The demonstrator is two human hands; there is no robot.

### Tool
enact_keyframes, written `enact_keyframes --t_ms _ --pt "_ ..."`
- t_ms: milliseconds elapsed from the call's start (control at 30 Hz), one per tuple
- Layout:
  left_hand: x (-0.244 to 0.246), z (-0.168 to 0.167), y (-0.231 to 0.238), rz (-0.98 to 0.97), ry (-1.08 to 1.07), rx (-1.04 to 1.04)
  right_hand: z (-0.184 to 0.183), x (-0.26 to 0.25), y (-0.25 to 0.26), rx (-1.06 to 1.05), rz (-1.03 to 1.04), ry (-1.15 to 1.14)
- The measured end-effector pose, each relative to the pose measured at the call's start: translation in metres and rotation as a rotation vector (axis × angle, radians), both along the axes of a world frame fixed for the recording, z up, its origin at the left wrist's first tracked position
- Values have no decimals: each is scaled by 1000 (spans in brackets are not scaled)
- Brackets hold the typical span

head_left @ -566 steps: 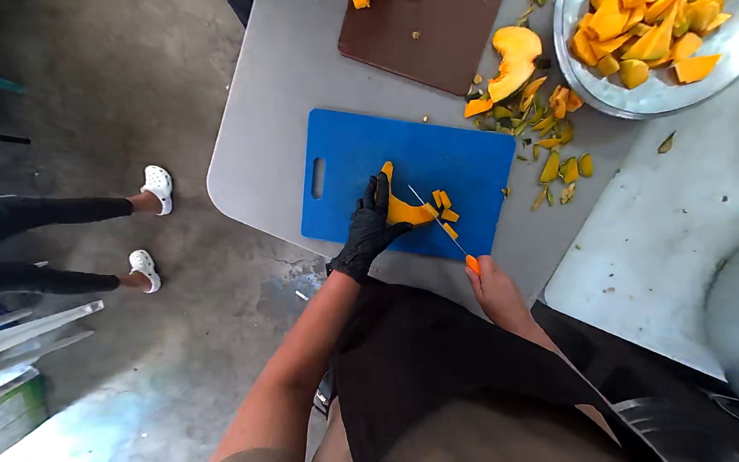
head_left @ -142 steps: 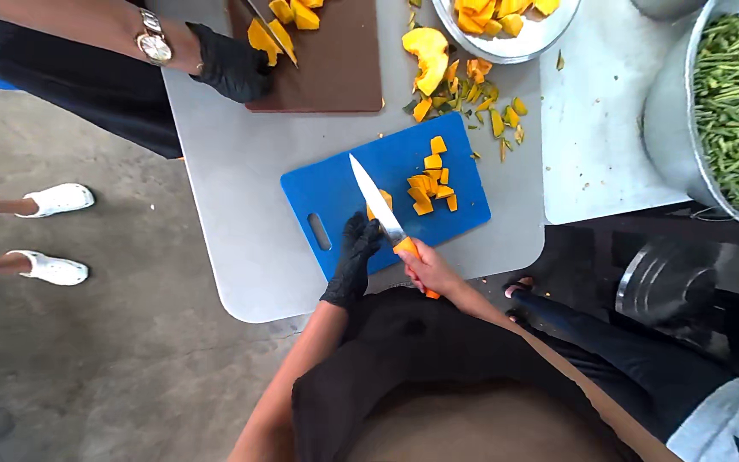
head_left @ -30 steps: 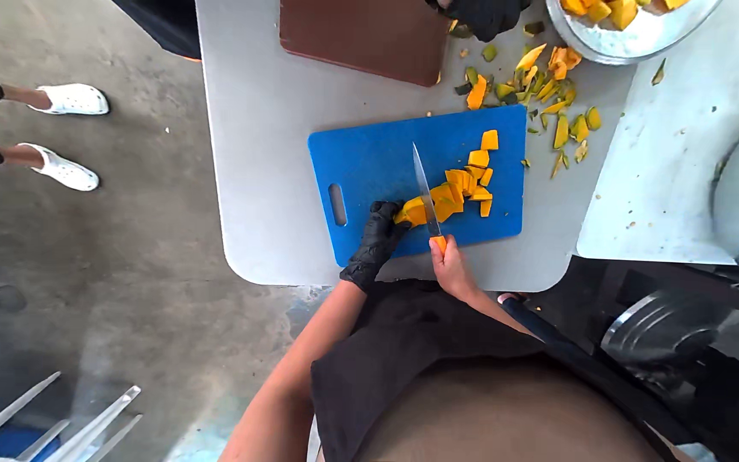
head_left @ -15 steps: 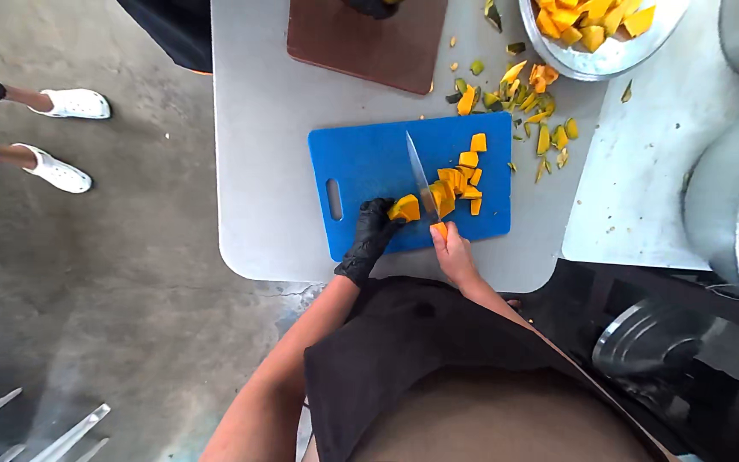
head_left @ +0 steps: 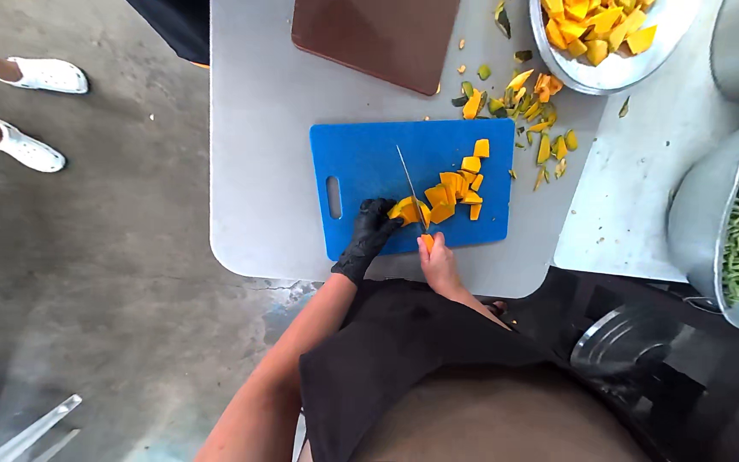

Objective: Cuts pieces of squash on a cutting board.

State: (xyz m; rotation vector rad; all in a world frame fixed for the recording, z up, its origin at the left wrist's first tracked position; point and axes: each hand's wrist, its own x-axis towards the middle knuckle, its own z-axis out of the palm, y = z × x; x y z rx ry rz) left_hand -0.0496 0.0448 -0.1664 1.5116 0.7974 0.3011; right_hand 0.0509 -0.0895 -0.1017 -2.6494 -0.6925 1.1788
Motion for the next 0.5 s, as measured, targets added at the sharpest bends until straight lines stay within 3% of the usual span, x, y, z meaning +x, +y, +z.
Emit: enact_keyframes --t_ms 133,333,500 --pt "-2 -4 -1 19 -42 -47 -15 7 25 -106 -67 43" --pt "2 3 3 12 -9 -82 -15 29 11 77 -110 118" --pt "4 7 2 33 12 -87 11 21 -13 222 17 -44"
